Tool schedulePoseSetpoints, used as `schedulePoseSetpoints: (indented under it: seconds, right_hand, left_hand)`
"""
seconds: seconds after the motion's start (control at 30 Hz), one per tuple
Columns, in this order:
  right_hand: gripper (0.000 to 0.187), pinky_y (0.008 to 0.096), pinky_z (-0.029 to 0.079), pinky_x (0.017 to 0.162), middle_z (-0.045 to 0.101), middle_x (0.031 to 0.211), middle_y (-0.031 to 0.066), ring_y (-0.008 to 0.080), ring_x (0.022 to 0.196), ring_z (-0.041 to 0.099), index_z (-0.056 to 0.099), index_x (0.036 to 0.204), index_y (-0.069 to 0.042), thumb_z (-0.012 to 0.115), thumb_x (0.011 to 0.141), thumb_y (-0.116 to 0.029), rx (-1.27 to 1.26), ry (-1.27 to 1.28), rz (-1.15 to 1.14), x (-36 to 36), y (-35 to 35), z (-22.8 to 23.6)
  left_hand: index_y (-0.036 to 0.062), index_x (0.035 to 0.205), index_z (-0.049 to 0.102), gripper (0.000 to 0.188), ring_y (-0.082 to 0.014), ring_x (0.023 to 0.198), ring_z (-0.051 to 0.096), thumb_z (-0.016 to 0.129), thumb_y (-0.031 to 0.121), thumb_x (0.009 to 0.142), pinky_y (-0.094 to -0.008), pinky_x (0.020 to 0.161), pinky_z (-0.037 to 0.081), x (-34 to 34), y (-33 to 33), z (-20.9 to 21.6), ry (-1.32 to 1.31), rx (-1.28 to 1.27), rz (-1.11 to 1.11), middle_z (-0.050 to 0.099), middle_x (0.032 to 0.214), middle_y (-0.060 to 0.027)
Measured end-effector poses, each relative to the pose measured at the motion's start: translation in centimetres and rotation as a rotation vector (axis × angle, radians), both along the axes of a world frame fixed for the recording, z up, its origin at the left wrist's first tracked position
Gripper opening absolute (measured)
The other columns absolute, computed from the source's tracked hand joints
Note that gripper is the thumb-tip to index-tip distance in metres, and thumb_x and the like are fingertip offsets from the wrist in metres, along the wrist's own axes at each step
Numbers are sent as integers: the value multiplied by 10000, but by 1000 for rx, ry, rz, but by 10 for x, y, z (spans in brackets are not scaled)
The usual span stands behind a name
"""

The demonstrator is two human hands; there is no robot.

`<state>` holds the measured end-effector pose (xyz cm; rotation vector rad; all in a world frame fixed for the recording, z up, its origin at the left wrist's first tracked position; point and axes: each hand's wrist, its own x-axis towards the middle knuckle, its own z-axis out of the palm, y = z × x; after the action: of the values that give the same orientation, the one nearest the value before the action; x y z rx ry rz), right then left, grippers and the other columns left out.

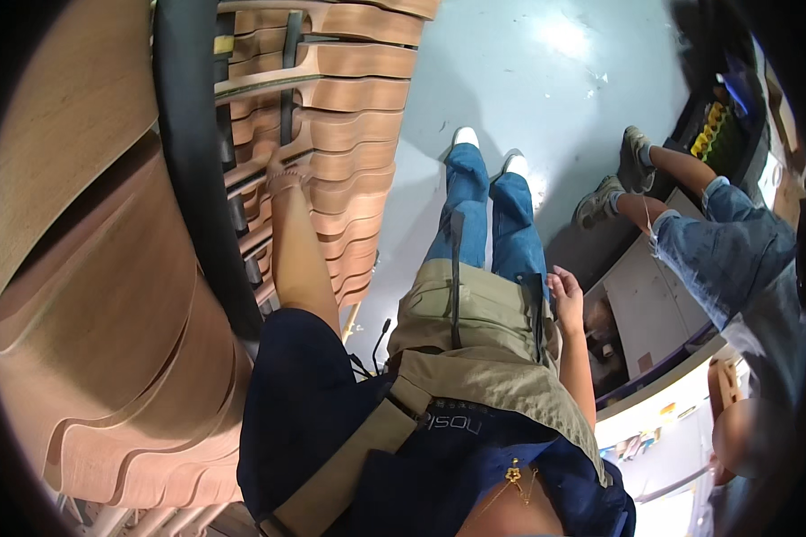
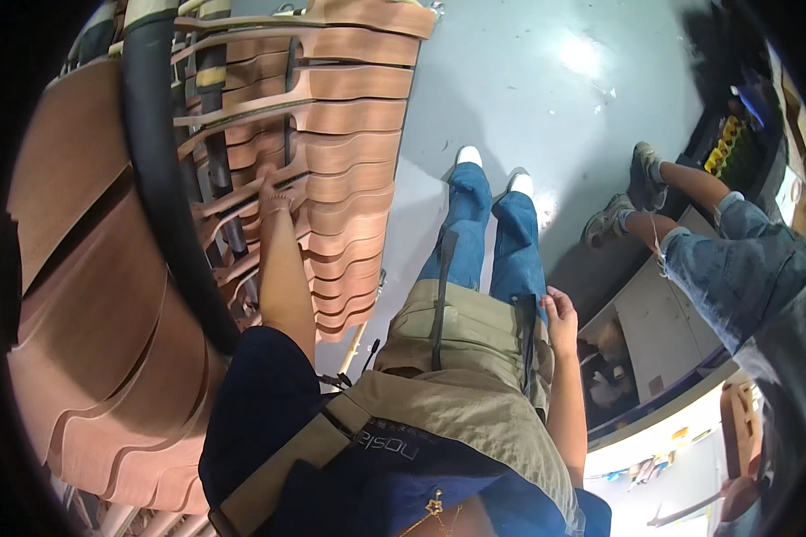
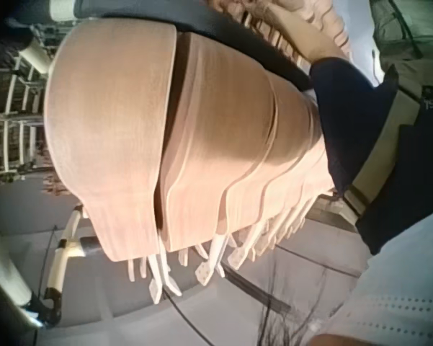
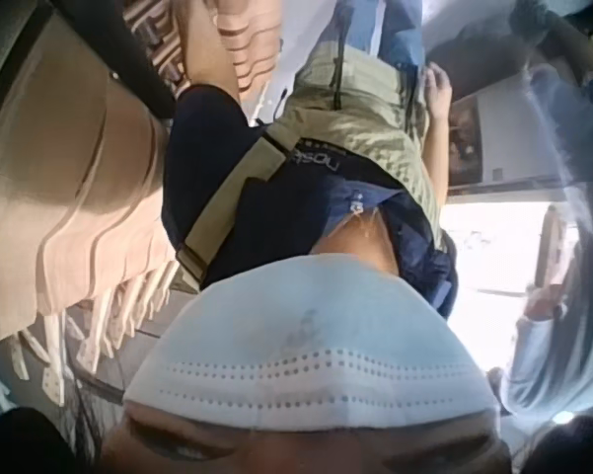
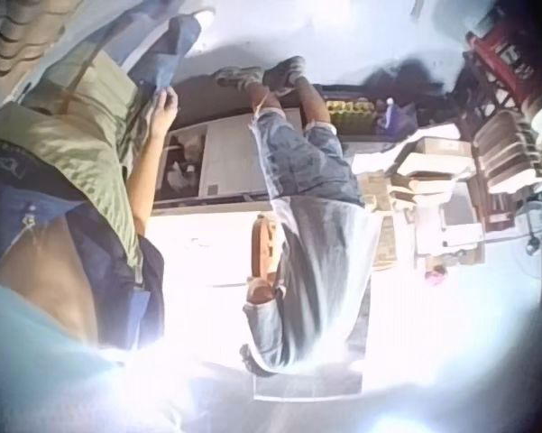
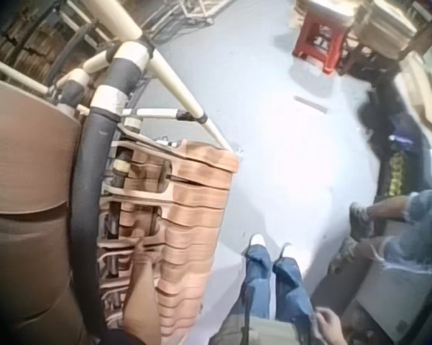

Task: The person applies masking tape to the fretboard and body of unfinished acoustic guitars, then uses a template and pencil to mark the body. They place the guitars on a rack and repeat the process on additional units.

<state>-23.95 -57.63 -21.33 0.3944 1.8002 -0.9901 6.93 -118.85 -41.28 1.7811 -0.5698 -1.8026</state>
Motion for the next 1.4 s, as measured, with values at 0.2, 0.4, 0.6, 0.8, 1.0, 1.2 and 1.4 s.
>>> schedulePoseSetpoints:
  seconds: [0.2,0.4,0.6,0.8,1.0,1.2,1.4]
  right_hand:
    - [269,257,460,783,639,956,59,112,845,575,572,1118,26,556,915,-149,26,44,124,64,27,-6]
    - [273,310,488,788,654,980,148,219,858,641,592,1113,-19,595,878,-158,106,205,304,74,15,-4]
    - [305,370,465,857,622,1052,175,317,987,597,594,1112,-31,631,831,-143,-211,638,245,47,-64,67]
    - [420,424,375,978,590,1081,138,340,1040,538,562,1076,-45,691,694,-162,-168,1215,346,88,-7,135]
    - [350,419,461,788,617,899,164,317,849,595,548,1048,-20,645,778,-220,-103,1517,-30,216,147,157]
    - [300,388,448,738,607,793,133,338,784,577,607,947,-48,626,649,-76,262,1101,-495,352,303,314]
    - [383,365,477,651,631,874,184,293,726,627,486,1153,2,483,936,-314,767,1290,-1311,510,418,304]
  left_hand:
    - [7,1255,479,443,-210,1112,530,621,-19,836,-348,948,469,-52,67,78,-44,-338,88,535,1226,-93]
    - [45,1159,470,390,-163,1044,490,660,22,819,-286,939,404,-127,204,122,-202,-517,-274,497,1097,-57]
    - [36,1086,458,383,-150,1004,453,704,137,811,-279,898,392,-162,324,216,-280,-820,-777,456,1070,-51]
    - [18,951,568,222,-225,953,485,677,109,779,-366,885,398,-172,429,331,173,-1496,-1854,514,996,-91]
    - [23,1101,504,526,-190,1074,470,739,352,764,-315,941,362,-147,583,439,850,-808,-2347,491,1082,-71]
    - [-20,1276,391,607,-254,1074,547,683,256,821,-388,949,411,-157,705,562,1263,-449,-2442,538,1066,-107]
    - [-7,1237,366,364,-199,769,597,447,230,974,-347,736,523,-181,901,590,1555,-324,-1900,574,920,-131]
